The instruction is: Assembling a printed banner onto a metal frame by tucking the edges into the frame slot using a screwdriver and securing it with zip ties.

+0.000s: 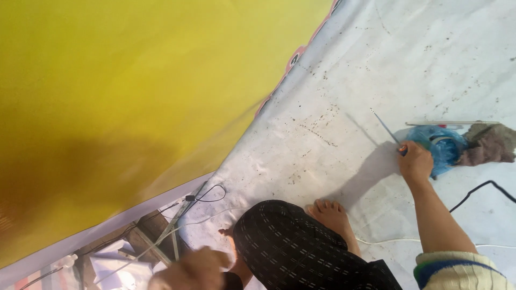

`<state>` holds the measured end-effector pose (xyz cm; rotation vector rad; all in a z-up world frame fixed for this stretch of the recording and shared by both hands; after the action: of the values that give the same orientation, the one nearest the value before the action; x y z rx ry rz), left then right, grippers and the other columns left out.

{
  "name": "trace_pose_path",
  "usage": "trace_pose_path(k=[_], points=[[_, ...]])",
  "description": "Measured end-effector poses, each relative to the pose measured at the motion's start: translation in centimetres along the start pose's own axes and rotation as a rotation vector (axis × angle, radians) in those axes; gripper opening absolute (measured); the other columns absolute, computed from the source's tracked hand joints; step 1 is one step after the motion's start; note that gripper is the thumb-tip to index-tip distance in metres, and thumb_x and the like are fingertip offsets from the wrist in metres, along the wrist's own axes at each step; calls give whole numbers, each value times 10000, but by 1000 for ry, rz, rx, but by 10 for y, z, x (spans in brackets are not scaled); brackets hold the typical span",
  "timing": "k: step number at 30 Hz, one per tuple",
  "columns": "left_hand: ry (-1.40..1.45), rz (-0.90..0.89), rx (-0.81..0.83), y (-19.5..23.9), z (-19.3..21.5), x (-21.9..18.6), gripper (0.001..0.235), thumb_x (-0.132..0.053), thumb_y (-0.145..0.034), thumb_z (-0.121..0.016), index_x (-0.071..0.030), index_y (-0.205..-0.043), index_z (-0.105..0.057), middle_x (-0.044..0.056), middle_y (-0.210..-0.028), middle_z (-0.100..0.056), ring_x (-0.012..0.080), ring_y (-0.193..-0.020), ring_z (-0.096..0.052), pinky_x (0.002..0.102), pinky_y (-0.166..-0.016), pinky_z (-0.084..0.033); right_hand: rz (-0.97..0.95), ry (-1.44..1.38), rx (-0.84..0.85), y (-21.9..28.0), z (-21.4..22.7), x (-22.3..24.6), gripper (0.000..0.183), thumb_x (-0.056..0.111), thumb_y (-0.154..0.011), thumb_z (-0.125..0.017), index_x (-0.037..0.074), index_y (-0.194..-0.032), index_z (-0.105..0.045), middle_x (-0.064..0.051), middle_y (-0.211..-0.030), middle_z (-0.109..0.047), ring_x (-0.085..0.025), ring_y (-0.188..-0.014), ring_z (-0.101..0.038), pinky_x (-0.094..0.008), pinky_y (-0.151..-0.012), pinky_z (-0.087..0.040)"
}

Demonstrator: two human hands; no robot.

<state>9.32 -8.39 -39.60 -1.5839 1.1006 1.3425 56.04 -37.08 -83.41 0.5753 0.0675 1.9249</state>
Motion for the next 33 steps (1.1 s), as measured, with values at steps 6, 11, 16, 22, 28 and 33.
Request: trace_pose_path(k=[6,11,16,22,28,33], points=[[276,-37,-272,-47,41,-45,206,-282,-1073,-606,-93,-1041,-681,203,-1043,-638,338,-977,-566,588,-890,-420,-166,-565,-51,23,22,-21,172,28,-863,-764,37,-1034,-746,-75,-932,-727,-224,-793,-626,-329,-793,-507],[-392,173,-565,-26,77,-37,264,108,-914,-516,-114,-1004,-629,132,-1047,-733,229,-950,-703,387,-891,-604,-334,-848,-16,36,42,-35,159,6,-871,-751,63,-1016,-717,-31,-930,-685,-142,-788,-559,-280,-756,-487],[-883,914,-603,-31,97,14,331,-160,-859,-695,-144,-1184,-750,58,-994,-776,197,-894,-712,354,-819,-563,-208,-619,-487,38,93,-80,190,-74,-885,-767,53,-1024,-740,-53,-942,-734,-154,-819,-639,-284,-811,-544],[-1296,995,-194,-40,82,38,569,-441,-840,-702,-299,-1384,-607,-63,-1382,-669,177,-1248,-654,361,-1008,-524,-390,-491,-292,17,15,-139,231,77,-825,-824,117,-1044,-763,-97,-939,-704,-257,-792,-647,-387,-772,-551],[-1308,1089,-201,-31,86,37,605,-454,-859,-672,-321,-1437,-554,-75,-1439,-629,181,-1299,-617,387,-1050,-506,-372,-525,28,44,-30,-57,274,50,-792,-742,45,-1065,-762,-158,-918,-718,-307,-783,-630,-414,-777,-529],[-1333,1088,-182,-25,88,36,622,-466,-867,-653,-314,-1455,-522,-71,-1444,-620,190,-1303,-613,397,-1052,-510,-335,-544,-222,48,9,-72,175,79,-843,-779,45,-1013,-753,-105,-894,-708,-262,-787,-629,-374,-798,-509]])
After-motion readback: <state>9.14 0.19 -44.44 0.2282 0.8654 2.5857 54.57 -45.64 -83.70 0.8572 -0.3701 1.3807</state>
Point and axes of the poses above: each hand's wrist, its own y-axis away from the middle knuckle, its own z-axis out of the back of the hand, x = y × z, the point moved 10 cm from there along -y, towards the middle knuckle
